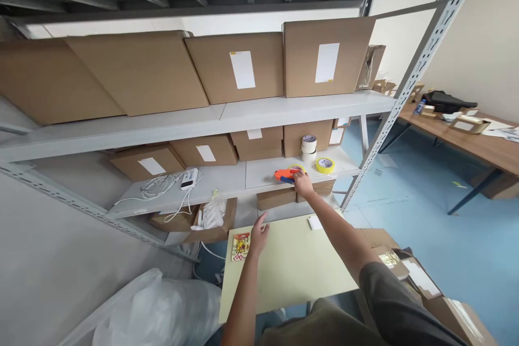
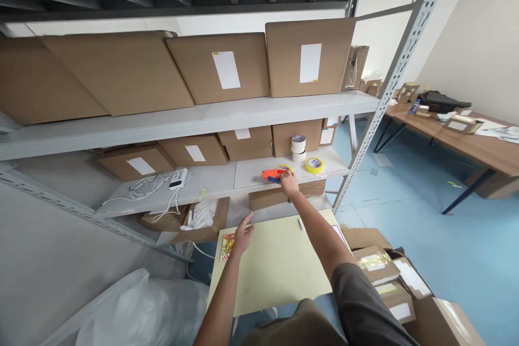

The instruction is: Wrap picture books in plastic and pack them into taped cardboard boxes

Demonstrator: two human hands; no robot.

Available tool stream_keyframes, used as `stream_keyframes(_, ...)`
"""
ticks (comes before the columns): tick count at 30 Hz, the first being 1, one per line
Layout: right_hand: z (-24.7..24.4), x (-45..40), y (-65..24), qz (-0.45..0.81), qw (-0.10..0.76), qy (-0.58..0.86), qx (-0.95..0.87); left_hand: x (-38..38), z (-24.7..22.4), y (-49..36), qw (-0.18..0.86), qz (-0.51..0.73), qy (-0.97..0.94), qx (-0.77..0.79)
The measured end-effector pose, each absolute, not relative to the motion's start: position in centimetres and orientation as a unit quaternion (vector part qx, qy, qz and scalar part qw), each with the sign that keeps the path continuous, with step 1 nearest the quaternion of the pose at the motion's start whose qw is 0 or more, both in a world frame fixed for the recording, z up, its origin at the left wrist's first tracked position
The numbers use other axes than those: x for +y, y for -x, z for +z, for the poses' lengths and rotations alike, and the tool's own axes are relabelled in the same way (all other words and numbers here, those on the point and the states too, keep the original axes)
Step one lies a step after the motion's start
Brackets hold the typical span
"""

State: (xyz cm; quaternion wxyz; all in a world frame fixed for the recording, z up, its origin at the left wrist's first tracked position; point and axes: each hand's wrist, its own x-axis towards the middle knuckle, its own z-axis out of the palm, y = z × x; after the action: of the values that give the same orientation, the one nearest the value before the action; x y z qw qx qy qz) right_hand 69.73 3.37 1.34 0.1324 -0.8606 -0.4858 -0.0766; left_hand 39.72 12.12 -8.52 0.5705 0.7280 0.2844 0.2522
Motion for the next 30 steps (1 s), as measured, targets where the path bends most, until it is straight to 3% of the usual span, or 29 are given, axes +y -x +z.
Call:
stream_keyframes(9, -6.7, -5.7, -60.3, -0.113, 0.156, 0.885, -0.424, 12.2, -13.4, -36.6, 0.598, 0.215, -0.720, 0.279)
stream_keyframes(20, -21.9, -20.1, -55.8, 0.093, 0.083, 0.958, -0.258, 7.1, -17.4, -34.5, 0.586, 0.169, -0.730, 0.308)
stream_keyframes(30, -26.3, -27.5, -57.2, 0.239, 0.011, 0.952, -0.192, 0.3, -21.1, -36.1, 0.574, 0.106, -0.732, 0.352)
